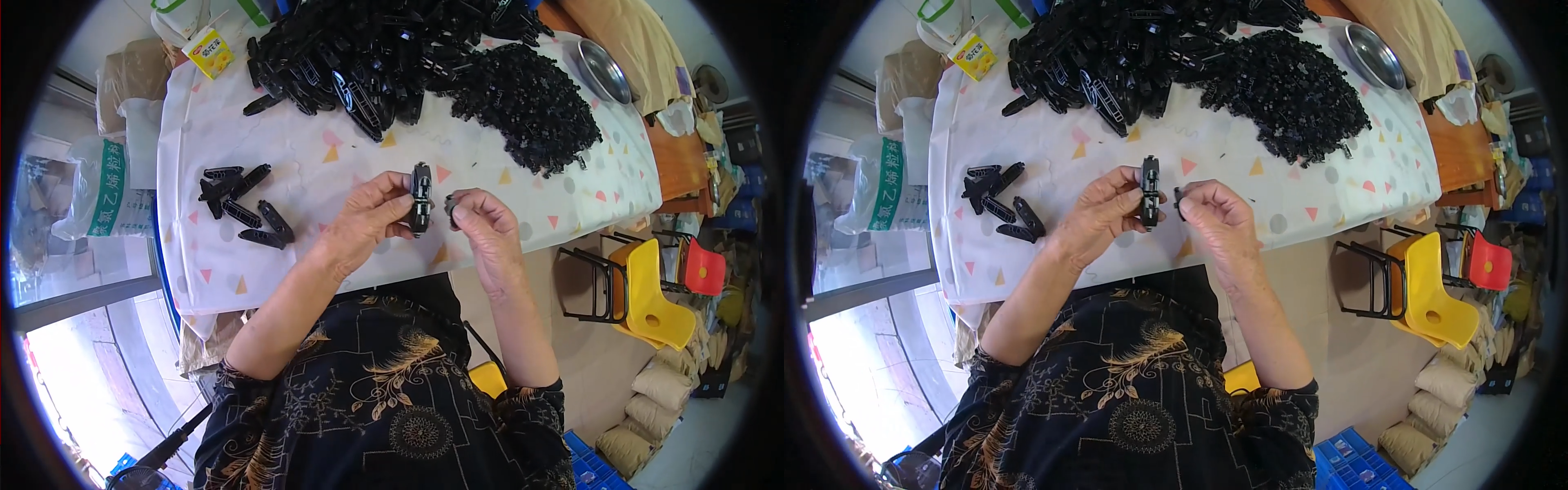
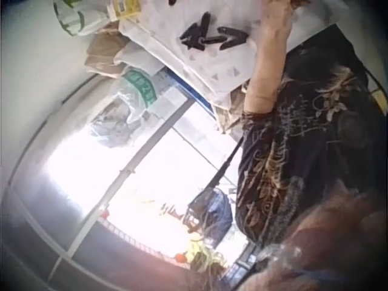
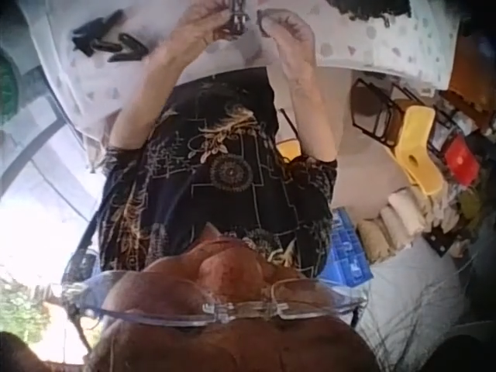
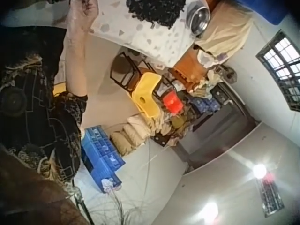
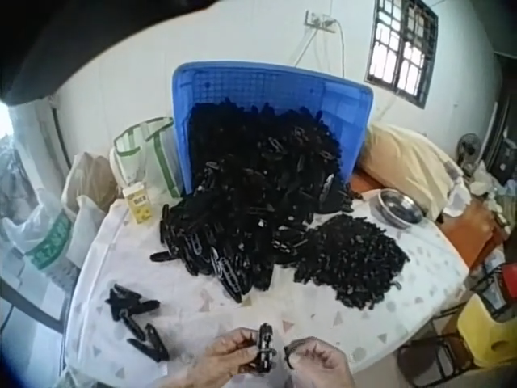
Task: Assembling small black plastic components by inserting small pins into the housings.
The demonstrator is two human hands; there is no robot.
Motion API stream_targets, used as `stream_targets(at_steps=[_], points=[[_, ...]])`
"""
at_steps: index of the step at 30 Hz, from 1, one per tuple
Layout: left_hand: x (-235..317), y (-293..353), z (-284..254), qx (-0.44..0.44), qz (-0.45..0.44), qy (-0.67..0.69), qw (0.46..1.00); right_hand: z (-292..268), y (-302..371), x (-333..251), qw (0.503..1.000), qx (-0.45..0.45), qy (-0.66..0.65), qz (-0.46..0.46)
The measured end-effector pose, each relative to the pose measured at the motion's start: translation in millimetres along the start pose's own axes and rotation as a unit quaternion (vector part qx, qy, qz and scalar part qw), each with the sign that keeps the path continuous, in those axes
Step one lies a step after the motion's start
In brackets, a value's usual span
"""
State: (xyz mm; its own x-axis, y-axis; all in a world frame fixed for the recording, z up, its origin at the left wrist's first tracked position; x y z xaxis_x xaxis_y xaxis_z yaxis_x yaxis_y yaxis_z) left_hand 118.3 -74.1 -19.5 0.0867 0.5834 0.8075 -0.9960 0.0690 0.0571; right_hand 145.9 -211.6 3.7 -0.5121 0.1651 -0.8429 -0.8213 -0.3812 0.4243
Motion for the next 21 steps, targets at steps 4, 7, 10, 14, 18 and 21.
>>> stream_targets(at_steps=[4,7,10,14,18,21], points=[[-5,3,7,-0.009,-0.006,-0.014,1.0,12,-2,12,0.998,-0.035,-0.054,0.011],[-5,4,10,-0.013,-0.006,-0.029,0.999,13,-4,17,0.997,-0.025,-0.077,0.006],[-7,4,8,-0.009,-0.005,-0.032,0.999,14,-7,22,0.996,-0.03,-0.088,0.008],[-7,5,0,0.001,-0.002,-0.032,0.999,16,-6,14,0.999,-0.006,-0.049,-0.006],[-3,5,-11,0.008,-0.002,-0.05,0.999,17,2,-10,0.987,0.022,0.156,-0.034],[-3,3,-12,-0.009,-0.005,-0.061,0.998,51,14,-40,0.886,-0.038,0.42,-0.19]])
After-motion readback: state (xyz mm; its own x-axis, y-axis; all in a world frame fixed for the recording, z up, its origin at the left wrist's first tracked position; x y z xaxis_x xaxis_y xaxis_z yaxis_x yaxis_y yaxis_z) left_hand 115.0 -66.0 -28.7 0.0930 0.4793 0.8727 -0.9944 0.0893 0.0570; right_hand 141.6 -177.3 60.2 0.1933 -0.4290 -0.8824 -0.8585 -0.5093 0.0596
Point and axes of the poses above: each hand's wrist, its own y-axis away from the middle knuckle, its own z-axis out of the palm, x = y × z, the point moved 10 cm from there along -y, towards the middle knuckle, and after that the axes turned 15 degrees about z, right-handed, at the moved point
